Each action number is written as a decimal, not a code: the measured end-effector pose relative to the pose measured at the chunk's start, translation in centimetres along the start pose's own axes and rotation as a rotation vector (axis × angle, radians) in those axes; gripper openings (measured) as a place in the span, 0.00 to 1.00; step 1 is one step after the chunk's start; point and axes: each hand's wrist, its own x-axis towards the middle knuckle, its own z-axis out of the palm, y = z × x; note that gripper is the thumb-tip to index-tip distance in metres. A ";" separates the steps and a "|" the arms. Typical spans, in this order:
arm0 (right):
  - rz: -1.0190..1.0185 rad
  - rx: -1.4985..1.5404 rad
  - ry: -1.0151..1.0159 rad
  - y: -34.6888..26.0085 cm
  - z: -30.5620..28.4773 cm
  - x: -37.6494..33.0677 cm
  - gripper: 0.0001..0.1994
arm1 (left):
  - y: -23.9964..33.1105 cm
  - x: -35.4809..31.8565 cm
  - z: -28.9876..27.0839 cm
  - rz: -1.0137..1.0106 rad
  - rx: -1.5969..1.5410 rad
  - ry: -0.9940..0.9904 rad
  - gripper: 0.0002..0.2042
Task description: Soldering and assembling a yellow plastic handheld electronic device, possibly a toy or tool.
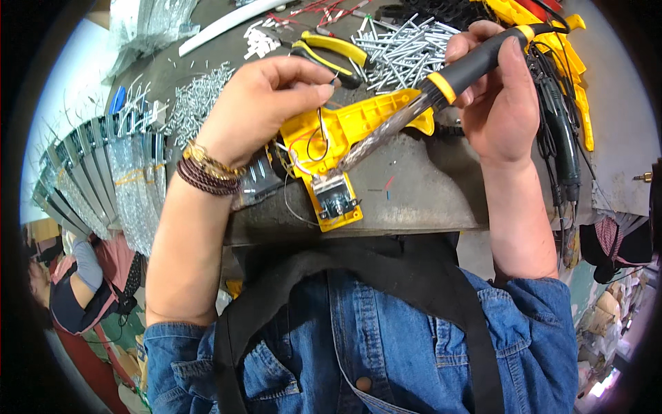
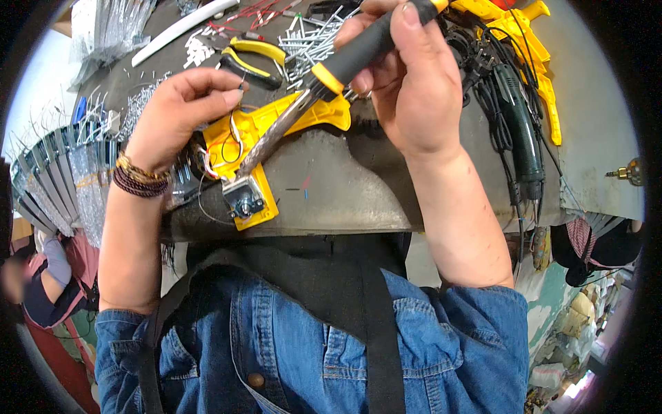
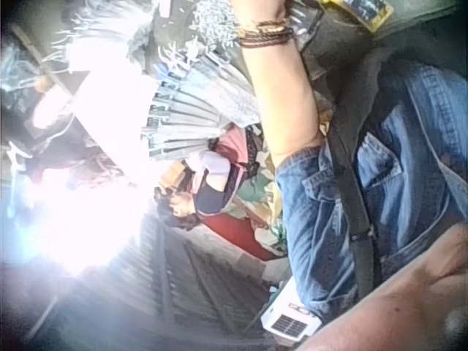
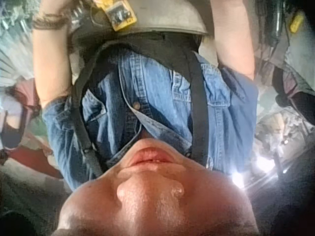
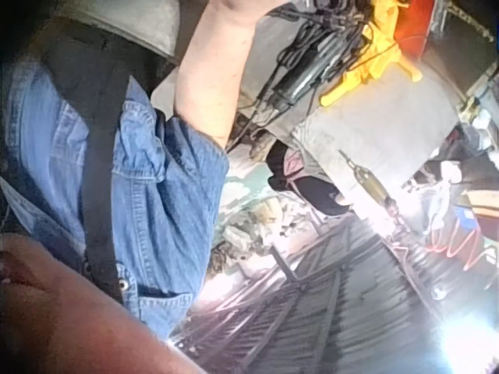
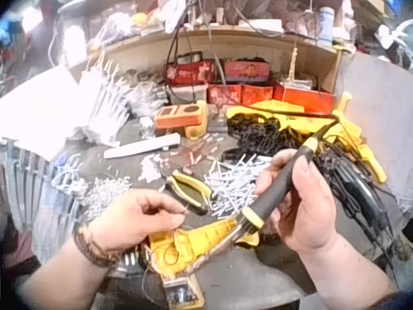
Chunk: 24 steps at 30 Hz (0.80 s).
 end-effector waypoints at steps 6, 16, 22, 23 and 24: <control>0.005 0.022 -0.020 0.2 0.0 0.2 0.21 | 1.6 -0.2 -1.5 0.066 0.051 -0.189 0.10; 0.032 0.076 -0.034 0.3 -0.3 0.2 0.21 | 2.0 -0.9 -1.5 -0.026 0.090 -0.086 0.11; 0.024 0.040 0.003 0.7 -0.7 0.2 0.21 | 1.9 -4.3 -1.6 0.042 -0.144 -0.063 0.12; 0.034 0.033 0.007 0.6 -0.4 0.3 0.21 | 2.6 -5.2 -0.8 -0.011 -0.160 -0.039 0.16; 0.037 0.017 -0.005 0.4 -0.1 0.3 0.21 | 3.1 -5.7 -0.2 -0.064 -0.180 -0.083 0.17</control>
